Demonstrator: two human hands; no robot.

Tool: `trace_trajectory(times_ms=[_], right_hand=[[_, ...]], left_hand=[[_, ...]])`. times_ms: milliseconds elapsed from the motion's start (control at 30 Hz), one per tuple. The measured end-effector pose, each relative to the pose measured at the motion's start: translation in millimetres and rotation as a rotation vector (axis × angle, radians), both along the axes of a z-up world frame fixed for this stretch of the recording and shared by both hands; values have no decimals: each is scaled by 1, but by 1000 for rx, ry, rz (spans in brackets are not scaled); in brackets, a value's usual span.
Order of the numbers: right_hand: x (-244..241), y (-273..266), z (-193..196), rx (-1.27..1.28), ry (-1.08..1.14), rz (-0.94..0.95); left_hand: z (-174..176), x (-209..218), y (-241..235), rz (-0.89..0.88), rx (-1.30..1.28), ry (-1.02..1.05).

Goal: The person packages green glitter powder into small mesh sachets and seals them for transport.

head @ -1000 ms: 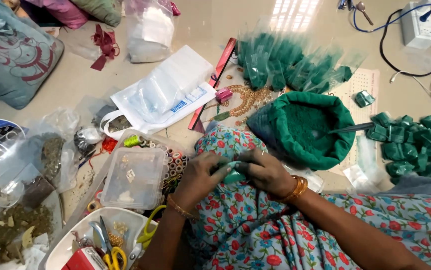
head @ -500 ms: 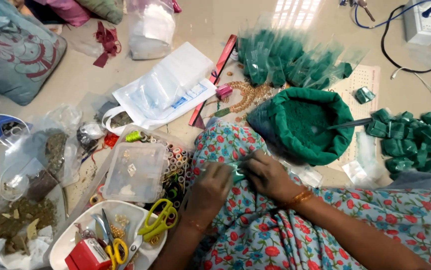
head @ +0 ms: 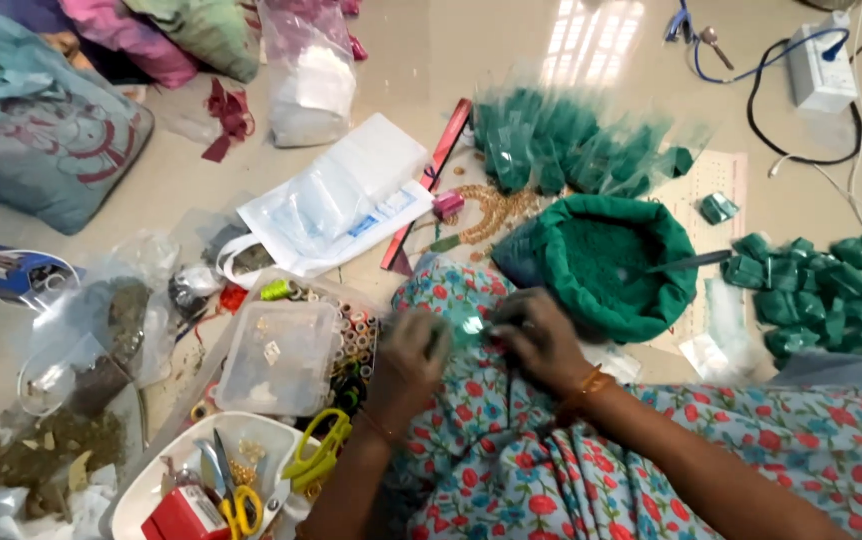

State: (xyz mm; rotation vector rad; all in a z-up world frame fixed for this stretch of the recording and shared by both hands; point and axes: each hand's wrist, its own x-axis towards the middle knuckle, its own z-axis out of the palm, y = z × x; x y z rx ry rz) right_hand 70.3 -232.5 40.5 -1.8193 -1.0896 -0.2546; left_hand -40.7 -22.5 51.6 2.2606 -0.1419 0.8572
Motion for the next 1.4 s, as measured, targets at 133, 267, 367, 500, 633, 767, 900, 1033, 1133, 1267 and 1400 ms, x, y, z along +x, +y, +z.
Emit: trace_trajectory(times_ms=[133, 267, 367, 500, 633, 767, 900, 1033, 1133, 1267, 1400], right_hand=[[16, -33, -14, 131, 282, -107], [22, -47, -25, 90, 382, -360], [29, -50, -43, 60, 397, -408], [33, -51, -51, 51, 406, -402], [35, -50, -52, 47, 469, -401], [35, -49, -55, -25, 521, -407], [28, -52, -54, -120, 460, -248], [14, -56, -59, -263, 317, -195], [1, -65, -19, -355, 184, -114], [-16, -107, 44, -647, 348, -17], [-10, -196, 67, -625, 536, -373]], left_hand=[[35, 40, 47, 233, -112, -51], [49, 62, 98, 372, -160, -80], [59, 60, 127, 427, -144, -76], [77, 53, 155, 517, 18, -118], [83, 47, 160, 513, 85, -134], [84, 47, 132, 493, 42, -110], [78, 39, 74, 386, -36, -58], [33, 30, 26, 265, -19, 22], [-3, 24, 16, 247, 52, 79], [-63, 28, 43, -3, 355, -125], [-89, 26, 51, -106, 381, -195]])
